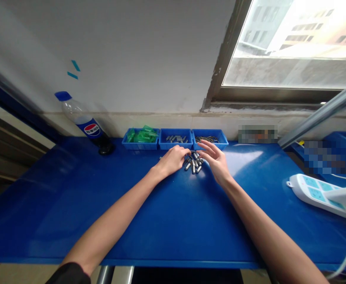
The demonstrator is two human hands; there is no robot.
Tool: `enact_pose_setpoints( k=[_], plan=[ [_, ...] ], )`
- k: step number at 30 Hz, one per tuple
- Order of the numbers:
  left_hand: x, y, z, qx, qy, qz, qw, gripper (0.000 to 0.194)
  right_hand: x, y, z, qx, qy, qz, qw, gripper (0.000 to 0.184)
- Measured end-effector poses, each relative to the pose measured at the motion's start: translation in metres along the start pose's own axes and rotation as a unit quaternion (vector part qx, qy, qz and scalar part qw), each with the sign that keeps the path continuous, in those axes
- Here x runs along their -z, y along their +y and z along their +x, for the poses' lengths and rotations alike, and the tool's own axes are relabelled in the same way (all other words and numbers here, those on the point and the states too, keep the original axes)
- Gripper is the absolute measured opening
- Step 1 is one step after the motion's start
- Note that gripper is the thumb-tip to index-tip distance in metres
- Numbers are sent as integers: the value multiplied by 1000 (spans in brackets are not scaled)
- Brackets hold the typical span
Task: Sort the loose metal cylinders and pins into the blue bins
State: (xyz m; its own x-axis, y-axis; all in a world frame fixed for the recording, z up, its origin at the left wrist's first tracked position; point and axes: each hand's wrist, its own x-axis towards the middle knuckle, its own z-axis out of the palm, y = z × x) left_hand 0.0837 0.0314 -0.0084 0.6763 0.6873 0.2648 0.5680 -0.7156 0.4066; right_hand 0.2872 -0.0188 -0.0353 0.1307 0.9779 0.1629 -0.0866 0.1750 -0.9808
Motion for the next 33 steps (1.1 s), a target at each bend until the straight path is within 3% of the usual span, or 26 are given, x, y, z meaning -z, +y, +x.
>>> enact_pose_setpoints(
  k=[3,6,12,22,29,33],
  plan=[
    [3,2,2,7,66,-103,992,23,-2,-4,-1,-3,2,-3,1000,54],
    [7,8,3,33,112,-226,967,14,-4,-9,-2,-7,-8,-21,1000,46],
    [12,15,2,76,129,-322,935,9,-6,-9,-4,-48,-57,-16,997,38],
    [13,14,0,43,94,-273,957,7,-4,1,-1,-71,-39,25,996,33],
    [8,7,-1,71,17,-71,995,18,-3,-4,-1,1,-2,-5,1000,26],
    [3,6,-2,12,-25,-39,999,27,-1,-4,0,21,19,44,999,35]
  ],
)
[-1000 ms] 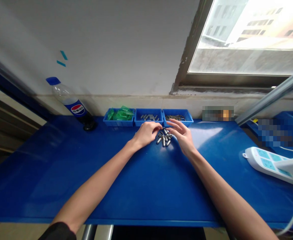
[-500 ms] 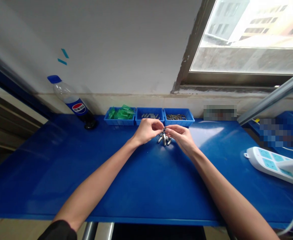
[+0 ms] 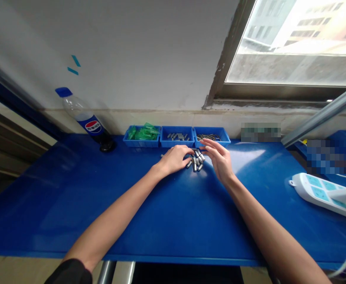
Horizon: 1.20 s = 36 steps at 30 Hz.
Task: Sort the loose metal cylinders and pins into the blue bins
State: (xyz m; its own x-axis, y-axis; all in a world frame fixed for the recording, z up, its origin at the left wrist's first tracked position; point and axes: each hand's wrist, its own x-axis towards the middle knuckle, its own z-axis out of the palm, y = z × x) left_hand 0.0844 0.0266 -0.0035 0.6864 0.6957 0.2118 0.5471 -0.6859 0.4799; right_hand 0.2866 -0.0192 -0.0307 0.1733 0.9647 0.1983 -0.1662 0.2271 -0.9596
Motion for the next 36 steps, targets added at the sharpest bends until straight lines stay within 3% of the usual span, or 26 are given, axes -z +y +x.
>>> enact_pose_setpoints(
  k=[2,5,11,16,22,26,31,36],
  plan=[
    [-2,0,0,-35,-19,4,999,31,1,1,1,-8,6,14,1000,46],
    [-3,1,-1,-47,-48,25,997,34,2,3,2,-22,8,8,1000,48],
    [2,7,-2,-3,-52,98,994,29,1,2,0,-39,-2,-3,999,38],
    [2,3,-2,22,-25,81,996,36,-1,-1,-1,-45,-3,0,999,34],
    [1,-4,1,18,72,-18,997,33,-1,-3,-1,-45,-4,4,999,32],
    [3,-1,4,31,154,-169,973,20,-1,-2,-2,-44,-16,-15,999,34],
    [5,5,5,65,152,-321,932,14,-5,-4,-4,-43,-52,-61,996,37],
    [7,6,5,73,140,-331,930,16,-6,-1,-6,-64,-71,-37,995,35]
  ],
)
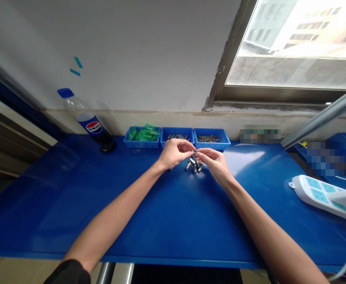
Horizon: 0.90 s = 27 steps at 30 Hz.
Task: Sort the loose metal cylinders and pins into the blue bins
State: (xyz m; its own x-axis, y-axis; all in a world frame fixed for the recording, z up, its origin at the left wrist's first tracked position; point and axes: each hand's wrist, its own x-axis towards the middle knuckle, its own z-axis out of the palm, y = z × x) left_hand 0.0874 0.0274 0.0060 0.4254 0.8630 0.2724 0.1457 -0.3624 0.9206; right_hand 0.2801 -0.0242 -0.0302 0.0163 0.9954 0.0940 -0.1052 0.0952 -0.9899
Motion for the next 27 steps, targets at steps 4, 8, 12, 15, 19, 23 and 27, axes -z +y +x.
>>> enact_pose_setpoints(
  k=[4,8,12,15,19,23,27],
  plan=[
    [1,3,-1,-2,-9,14,1000,15,1,2,2,-23,3,43,999,36],
    [0,4,-2,-7,-26,48,998,11,1,0,3,-35,14,61,997,34],
    [2,-2,-2,-38,-35,165,985,14,3,-1,3,-9,21,-10,1000,30],
    [2,-6,-3,-51,-59,259,963,20,4,-2,2,30,32,-46,998,28],
    [-1,-9,-5,-40,-108,298,948,26,4,-2,2,63,59,12,996,32],
    [-6,-9,-7,-25,-128,328,936,26,7,1,3,43,65,29,996,52],
    [-8,-6,-9,-12,-134,367,921,25,8,3,4,41,72,18,996,46]
  ],
)
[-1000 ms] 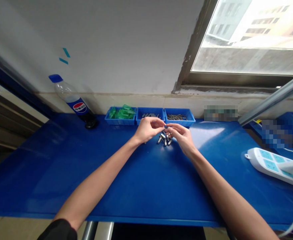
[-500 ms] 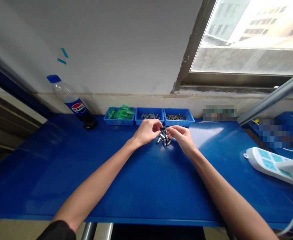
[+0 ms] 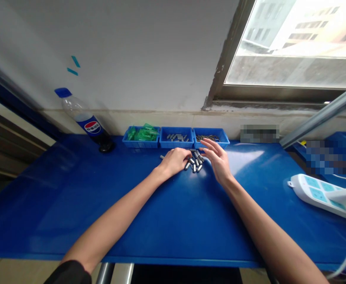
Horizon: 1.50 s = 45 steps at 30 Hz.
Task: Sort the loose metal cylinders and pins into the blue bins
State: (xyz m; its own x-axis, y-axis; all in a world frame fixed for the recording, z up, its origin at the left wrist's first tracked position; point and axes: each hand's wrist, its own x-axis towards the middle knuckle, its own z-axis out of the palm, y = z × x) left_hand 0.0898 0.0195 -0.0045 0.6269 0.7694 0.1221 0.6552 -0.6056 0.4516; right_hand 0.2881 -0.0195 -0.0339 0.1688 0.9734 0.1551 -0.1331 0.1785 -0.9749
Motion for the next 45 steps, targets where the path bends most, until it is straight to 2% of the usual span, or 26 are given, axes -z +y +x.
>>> enact_pose_setpoints(
  k=[8,15,21,28,31,37,45],
  plan=[
    [-2,1,-1,-37,22,16,999,22,0,0,0,-5,-1,-12,1000,43],
    [3,3,-1,13,-3,30,999,24,-1,-2,-1,-9,-10,-15,1000,40],
    [9,3,-3,0,-20,71,997,18,-2,-3,-1,-13,-15,-9,1000,36],
    [8,2,-2,-53,-11,3,999,17,-1,-2,0,-15,-10,-8,1000,34],
    [7,-2,-1,-39,-23,-14,999,22,-1,-2,-1,-17,-10,-6,1000,34],
    [8,-11,0,-1,-9,-27,1000,32,-3,-4,-2,-21,-10,2,1000,32],
    [6,-10,-1,-18,-20,0,1000,22,-2,-3,-2,-24,-10,-4,1000,35]
  ],
)
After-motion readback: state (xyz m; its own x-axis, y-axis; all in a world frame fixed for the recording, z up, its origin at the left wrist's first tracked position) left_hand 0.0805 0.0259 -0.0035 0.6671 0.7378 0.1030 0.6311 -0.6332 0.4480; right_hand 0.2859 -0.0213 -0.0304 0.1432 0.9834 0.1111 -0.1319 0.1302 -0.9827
